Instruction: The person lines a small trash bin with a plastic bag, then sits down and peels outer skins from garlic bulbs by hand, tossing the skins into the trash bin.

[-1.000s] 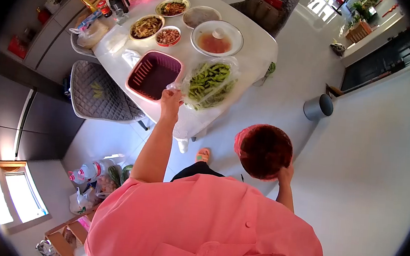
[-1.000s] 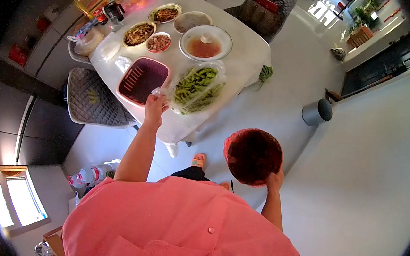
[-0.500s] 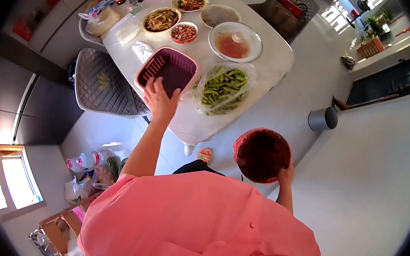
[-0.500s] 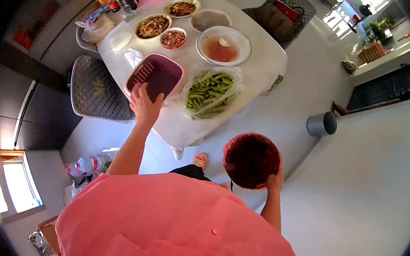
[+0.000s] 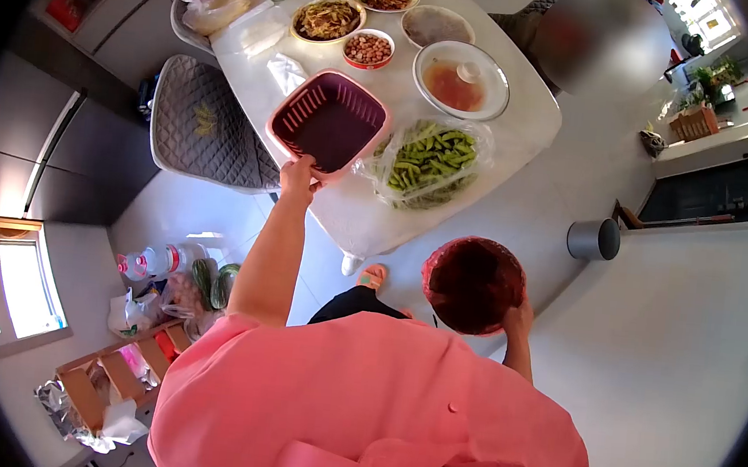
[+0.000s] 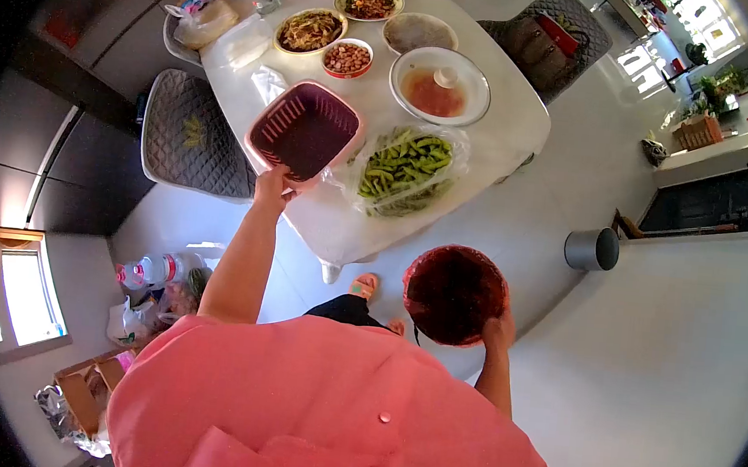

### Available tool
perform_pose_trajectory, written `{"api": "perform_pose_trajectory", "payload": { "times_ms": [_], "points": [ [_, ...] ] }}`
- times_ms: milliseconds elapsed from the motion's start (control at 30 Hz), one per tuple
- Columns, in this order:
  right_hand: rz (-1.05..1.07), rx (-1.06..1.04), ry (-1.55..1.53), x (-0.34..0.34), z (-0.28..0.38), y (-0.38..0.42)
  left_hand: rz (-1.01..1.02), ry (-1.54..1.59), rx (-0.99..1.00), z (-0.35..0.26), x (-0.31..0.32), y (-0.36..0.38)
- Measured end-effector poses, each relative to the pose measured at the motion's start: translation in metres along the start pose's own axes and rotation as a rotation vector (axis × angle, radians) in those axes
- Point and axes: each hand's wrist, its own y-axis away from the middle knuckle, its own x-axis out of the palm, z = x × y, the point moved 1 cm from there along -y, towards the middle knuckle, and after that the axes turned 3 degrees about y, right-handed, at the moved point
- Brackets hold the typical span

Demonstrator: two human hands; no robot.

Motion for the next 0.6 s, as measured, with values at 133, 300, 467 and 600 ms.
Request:
{"api": "perform_pose_trajectory", "payload": {
  "times_ms": [133, 300, 467, 600],
  "points": [
    [0.068, 0.035, 0.109, 0.001, 0.005, -0.012, 0.021, -0.033, -0.007, -0.007, 0.004, 0.009],
    [0.144, -0.144, 0.058, 0.012, -0.004, -0.031, -0.079, 0.166, 0.166, -0.006, -0.033, 0.07],
    [0.227, -0.296, 0.174, 0.033, -0.006, -0.036, -0.154, 0.339, 0.21, 0.019, -0.137, 0.148],
    [0.344, -0.404, 0.208, 0.073, -0.011, -0.037, -0.376, 0.498, 0.23, 0.076, -0.241, 0.222]
  ]
}}
